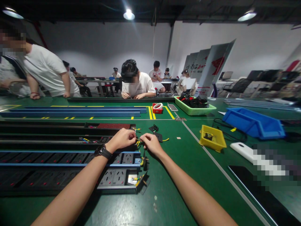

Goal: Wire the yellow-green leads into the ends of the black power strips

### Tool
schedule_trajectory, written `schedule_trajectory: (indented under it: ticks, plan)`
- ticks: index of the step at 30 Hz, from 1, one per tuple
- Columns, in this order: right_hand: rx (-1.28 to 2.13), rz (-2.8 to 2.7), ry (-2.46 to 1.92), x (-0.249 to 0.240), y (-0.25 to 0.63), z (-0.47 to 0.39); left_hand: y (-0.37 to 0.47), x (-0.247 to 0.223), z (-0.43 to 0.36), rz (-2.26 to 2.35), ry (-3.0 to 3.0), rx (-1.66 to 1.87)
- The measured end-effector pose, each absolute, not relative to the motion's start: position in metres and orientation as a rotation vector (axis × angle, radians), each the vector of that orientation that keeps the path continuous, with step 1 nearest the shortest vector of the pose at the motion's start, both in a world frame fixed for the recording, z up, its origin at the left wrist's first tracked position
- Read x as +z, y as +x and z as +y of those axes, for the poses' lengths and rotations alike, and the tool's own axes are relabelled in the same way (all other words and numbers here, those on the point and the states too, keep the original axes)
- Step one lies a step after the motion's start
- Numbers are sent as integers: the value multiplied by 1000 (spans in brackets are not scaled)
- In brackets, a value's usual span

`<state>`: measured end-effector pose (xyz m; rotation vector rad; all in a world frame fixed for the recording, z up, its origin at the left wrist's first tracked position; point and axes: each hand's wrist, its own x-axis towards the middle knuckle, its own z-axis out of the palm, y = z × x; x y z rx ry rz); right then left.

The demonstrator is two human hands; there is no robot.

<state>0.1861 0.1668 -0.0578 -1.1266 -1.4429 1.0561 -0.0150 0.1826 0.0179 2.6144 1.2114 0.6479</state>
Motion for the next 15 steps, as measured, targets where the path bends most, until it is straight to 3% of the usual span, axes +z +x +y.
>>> schedule_trajectory:
  ticks: [15]
  plan:
    - [1009, -1447, -1194, -53, 188, 162, -14, 16, 184, 1238, 2601, 613]
